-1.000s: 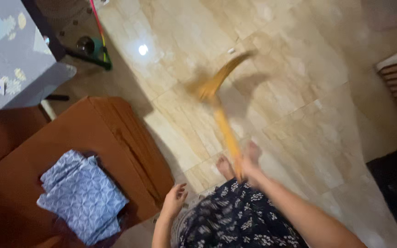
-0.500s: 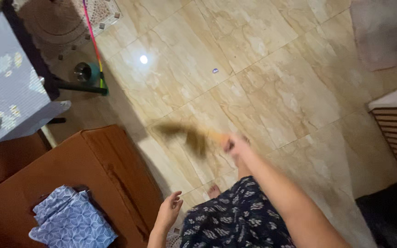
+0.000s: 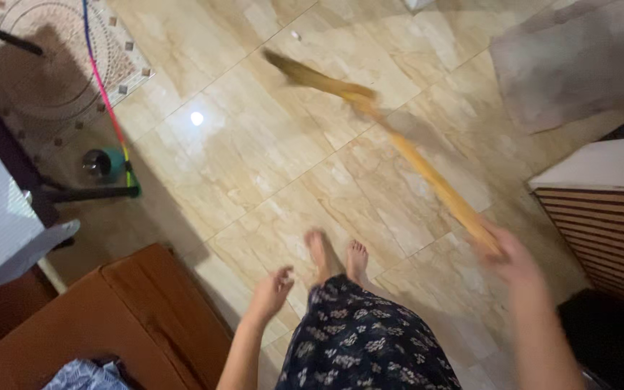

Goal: The person sweeps the floor with a broom, places a pillow on a seat, hangs a cord on a wire rack, places shampoo sachets on a bathroom shelf, and pours water into the toilet bowl using a dipper.

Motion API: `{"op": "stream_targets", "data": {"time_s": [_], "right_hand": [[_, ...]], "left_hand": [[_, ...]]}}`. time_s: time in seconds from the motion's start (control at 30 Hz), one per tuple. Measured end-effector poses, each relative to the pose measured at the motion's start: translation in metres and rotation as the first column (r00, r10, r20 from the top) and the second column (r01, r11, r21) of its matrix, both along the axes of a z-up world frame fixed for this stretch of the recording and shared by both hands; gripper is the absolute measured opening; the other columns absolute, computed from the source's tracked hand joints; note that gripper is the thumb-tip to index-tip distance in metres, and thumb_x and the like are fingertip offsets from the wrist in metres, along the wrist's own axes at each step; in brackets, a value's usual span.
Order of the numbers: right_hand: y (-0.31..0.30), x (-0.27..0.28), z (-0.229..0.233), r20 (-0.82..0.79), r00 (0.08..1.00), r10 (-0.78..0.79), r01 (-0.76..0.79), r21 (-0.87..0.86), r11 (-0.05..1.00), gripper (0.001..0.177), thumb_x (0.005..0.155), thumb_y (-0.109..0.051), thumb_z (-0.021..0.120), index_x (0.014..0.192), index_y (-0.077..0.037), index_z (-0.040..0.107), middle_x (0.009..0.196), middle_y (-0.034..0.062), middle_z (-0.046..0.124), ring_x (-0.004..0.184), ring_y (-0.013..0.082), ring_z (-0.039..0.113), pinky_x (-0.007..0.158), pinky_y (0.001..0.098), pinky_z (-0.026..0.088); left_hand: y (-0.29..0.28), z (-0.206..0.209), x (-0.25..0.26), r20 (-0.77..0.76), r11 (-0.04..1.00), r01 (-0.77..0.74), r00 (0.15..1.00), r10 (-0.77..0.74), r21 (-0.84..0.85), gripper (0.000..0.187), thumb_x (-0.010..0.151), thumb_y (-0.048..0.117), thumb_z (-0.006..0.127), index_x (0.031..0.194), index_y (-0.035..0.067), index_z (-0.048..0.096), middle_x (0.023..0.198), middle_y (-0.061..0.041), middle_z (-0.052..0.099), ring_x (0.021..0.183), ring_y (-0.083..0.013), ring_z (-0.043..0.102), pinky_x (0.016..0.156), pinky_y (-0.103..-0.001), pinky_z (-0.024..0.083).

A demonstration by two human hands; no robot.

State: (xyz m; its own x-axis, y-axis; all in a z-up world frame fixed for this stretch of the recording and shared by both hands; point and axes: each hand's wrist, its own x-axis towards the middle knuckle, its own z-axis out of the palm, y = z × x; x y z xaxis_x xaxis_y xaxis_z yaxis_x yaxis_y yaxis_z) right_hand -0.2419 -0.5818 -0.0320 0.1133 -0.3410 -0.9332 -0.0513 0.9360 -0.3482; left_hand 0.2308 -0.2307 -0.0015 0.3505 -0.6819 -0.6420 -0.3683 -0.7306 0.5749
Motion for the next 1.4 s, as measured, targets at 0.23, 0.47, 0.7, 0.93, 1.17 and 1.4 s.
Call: {"op": "stream_targets", "data": {"time_s": [0.23, 0.47, 0.7, 0.93, 1.17, 1.4], "right_hand": [[0.048, -0.092, 0.078, -0.670, 0.733, 0.119, -0.066, 0.103, 0.992, 0.026, 0.101, -0.035, 0.055, 0.102, -0.010, 0.062, 0.076, 0.0001, 0.062, 0.059, 0.0112, 0.059, 0.049, 0.0280, 0.047], [-0.009, 0.084, 0.014, -0.743, 0.557, 0.372, -0.312, 0.228, 0.922, 0.030, 0.099, -0.038, 0.062, 0.088, -0.009, 0.060, 0.065, 0.0009, 0.057, 0.050, 0.0135, 0.052, 0.044, 0.0312, 0.041], [-0.113, 0.343, -0.109, -0.408, 0.819, 0.403, -0.431, 0.026, 0.902, 0.040, 0.096, -0.040, 0.070, 0.073, -0.009, 0.059, 0.054, 0.0016, 0.051, 0.041, 0.0158, 0.046, 0.039, 0.0345, 0.034], [-0.249, 0.451, -0.155, -0.026, 0.998, 0.064, -0.067, -0.119, 0.991, 0.027, 0.097, -0.036, 0.068, 0.087, -0.012, 0.060, 0.057, 0.0018, 0.047, 0.039, 0.0137, 0.040, 0.037, 0.0331, 0.030], [-0.168, 0.186, 0.016, -0.473, 0.878, -0.068, 0.075, -0.004, 0.997, 0.046, 0.103, -0.041, 0.064, 0.134, -0.007, 0.066, 0.110, 0.0067, 0.061, 0.094, 0.0199, 0.055, 0.083, 0.0378, 0.046], [-0.186, 0.144, -0.025, -0.708, 0.358, 0.609, -0.176, 0.589, 0.789, 0.059, 0.096, -0.046, 0.073, 0.119, 0.009, 0.068, 0.094, 0.0225, 0.077, 0.075, 0.0332, 0.074, 0.073, 0.0461, 0.062]], "left_hand": [[-0.132, -0.018, 0.048, -0.094, 0.997, 0.073, 0.993, -0.075, -0.025, 0.042, 0.091, 0.019, 0.069, 0.132, 0.014, 0.064, 0.116, -0.018, 0.071, 0.100, -0.0286, 0.072, 0.086, -0.039, 0.056], [-0.221, 0.014, 0.122, -0.099, 0.967, 0.243, 0.963, -0.250, -0.080, 0.039, 0.091, 0.016, 0.068, 0.129, 0.012, 0.066, 0.114, -0.018, 0.072, 0.097, -0.0292, 0.073, 0.085, -0.038, 0.058], [-0.234, 0.007, 0.249, -0.062, 0.999, 0.043, 0.997, -0.044, -0.024, 0.039, 0.091, 0.017, 0.069, 0.129, 0.012, 0.066, 0.118, -0.017, 0.072, 0.102, -0.0265, 0.073, 0.087, -0.037, 0.058], [-0.232, 0.008, 0.325, -0.042, 0.995, -0.093, 0.995, 0.094, 0.030, 0.039, 0.091, 0.016, 0.068, 0.129, 0.012, 0.065, 0.114, -0.016, 0.073, 0.097, -0.0262, 0.075, 0.084, -0.037, 0.060], [-0.290, -0.005, 0.324, -0.051, 1.000, -0.015, 0.999, 0.015, 0.002, 0.037, 0.092, 0.018, 0.069, 0.129, 0.013, 0.066, 0.114, -0.016, 0.074, 0.099, -0.0240, 0.074, 0.084, -0.036, 0.059], [-0.353, 0.020, 0.279, -0.163, 0.999, -0.035, 0.986, 0.040, 0.037, 0.037, 0.094, 0.019, 0.066, 0.130, 0.013, 0.064, 0.116, -0.012, 0.071, 0.092, -0.0261, 0.074, 0.081, -0.037, 0.060]]}}
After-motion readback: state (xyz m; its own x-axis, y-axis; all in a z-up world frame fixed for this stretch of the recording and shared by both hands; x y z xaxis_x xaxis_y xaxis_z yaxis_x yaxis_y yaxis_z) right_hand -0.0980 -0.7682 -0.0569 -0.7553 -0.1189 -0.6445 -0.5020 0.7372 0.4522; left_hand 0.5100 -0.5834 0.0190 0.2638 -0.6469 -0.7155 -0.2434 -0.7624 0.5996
